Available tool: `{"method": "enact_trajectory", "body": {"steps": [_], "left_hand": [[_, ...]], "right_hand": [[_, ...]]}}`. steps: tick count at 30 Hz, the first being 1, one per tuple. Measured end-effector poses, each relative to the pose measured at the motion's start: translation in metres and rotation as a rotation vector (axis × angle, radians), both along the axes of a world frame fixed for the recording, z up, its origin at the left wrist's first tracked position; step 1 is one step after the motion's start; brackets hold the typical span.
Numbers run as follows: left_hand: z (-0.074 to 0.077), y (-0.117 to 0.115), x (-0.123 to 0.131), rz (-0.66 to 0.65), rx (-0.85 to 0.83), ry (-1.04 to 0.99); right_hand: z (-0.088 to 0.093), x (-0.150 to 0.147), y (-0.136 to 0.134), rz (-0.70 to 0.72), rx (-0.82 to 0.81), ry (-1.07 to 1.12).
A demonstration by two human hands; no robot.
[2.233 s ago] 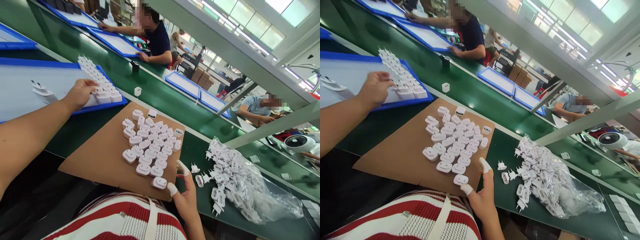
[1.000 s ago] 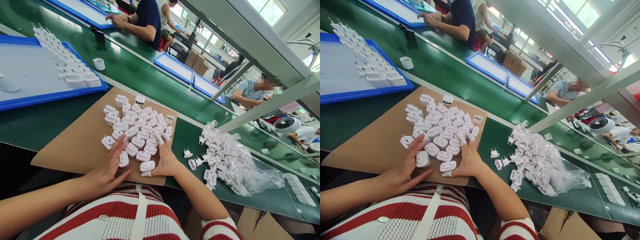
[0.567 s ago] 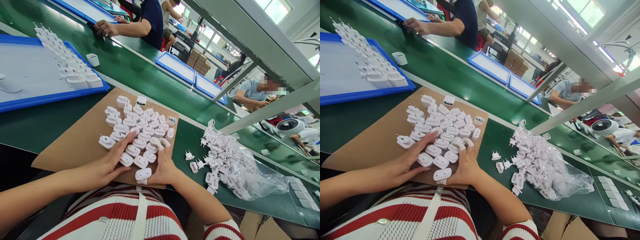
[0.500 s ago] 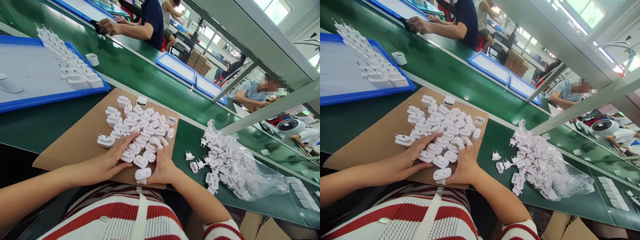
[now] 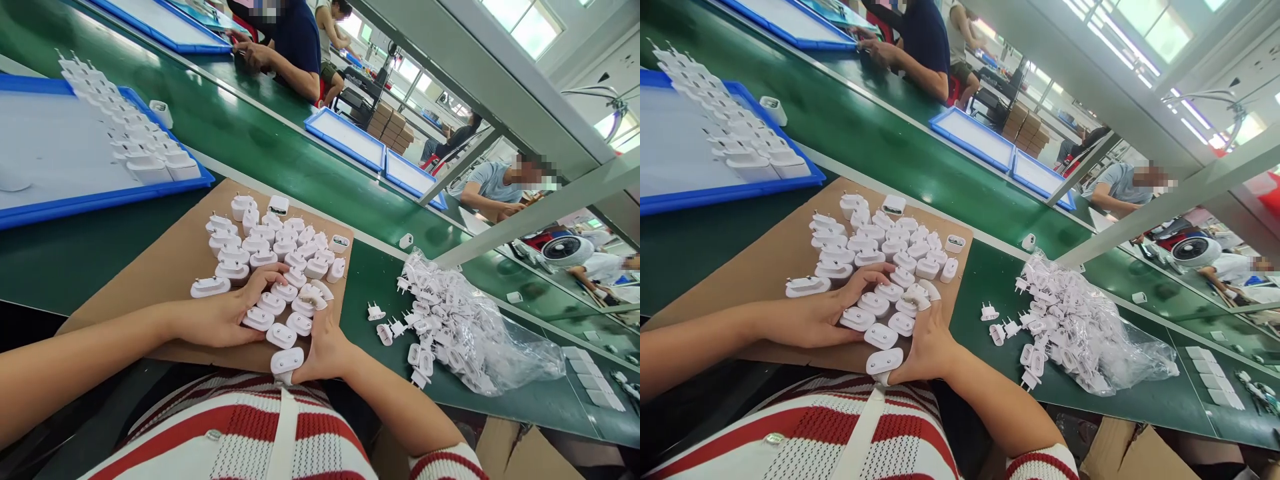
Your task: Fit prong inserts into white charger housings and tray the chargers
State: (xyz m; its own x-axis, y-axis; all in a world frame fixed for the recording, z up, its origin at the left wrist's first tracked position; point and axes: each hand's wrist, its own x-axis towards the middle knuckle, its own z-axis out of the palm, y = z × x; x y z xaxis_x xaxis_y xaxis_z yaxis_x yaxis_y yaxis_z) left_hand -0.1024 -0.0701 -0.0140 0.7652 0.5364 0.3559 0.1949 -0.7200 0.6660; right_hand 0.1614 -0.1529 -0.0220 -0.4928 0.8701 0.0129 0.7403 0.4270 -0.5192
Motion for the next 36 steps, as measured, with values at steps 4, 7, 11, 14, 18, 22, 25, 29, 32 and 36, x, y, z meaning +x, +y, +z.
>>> {"method": "enact_trajectory", "body": {"steps": [4, 7, 11, 14, 18, 22, 25, 29, 32, 36], "left_hand": [[-0.008, 0.003, 0.012, 0.048, 0.024, -0.026], [-0.012, 0.0, 0.015, 0.001, -0.078, -0.004], [-0.015, -0.003, 0.019, -0.063, -0.177, -0.037], [-0.017, -0.002, 0.025, -0.08, -0.16, -0.039], [-0.015, -0.002, 0.031, -0.032, -0.177, -0.047], [-0.014, -0.004, 0.032, 0.066, -0.107, -0.049], [-0.017, -0.001, 0.033, 0.075, -0.038, -0.054], [-0.02, 0.004, 0.041, 0.09, 0.034, -0.103], [-0.018, 0.0, 0.045, 0.128, 0.024, -0.129], [-0.007, -0.015, 0.031, 0.23, 0.01, -0.131]], "right_hand": [[-0.003, 0.002, 0.0, -0.023, 0.007, 0.045], [-0.005, 0.01, -0.003, 0.007, 0.084, 0.11], [-0.006, 0.012, -0.006, 0.008, 0.124, 0.084], [-0.006, 0.007, -0.006, -0.032, 0.102, 0.034], [-0.002, 0.005, -0.008, -0.064, 0.097, 0.042], [0.002, 0.014, -0.02, -0.148, 0.125, 0.031], [0.0, 0.018, -0.035, -0.157, 0.154, -0.04], [-0.004, 0.013, -0.048, -0.136, 0.197, -0.069], [-0.004, 0.008, -0.049, -0.155, 0.231, 0.0], [-0.005, 0.007, -0.05, -0.187, 0.239, 0.05]]}}
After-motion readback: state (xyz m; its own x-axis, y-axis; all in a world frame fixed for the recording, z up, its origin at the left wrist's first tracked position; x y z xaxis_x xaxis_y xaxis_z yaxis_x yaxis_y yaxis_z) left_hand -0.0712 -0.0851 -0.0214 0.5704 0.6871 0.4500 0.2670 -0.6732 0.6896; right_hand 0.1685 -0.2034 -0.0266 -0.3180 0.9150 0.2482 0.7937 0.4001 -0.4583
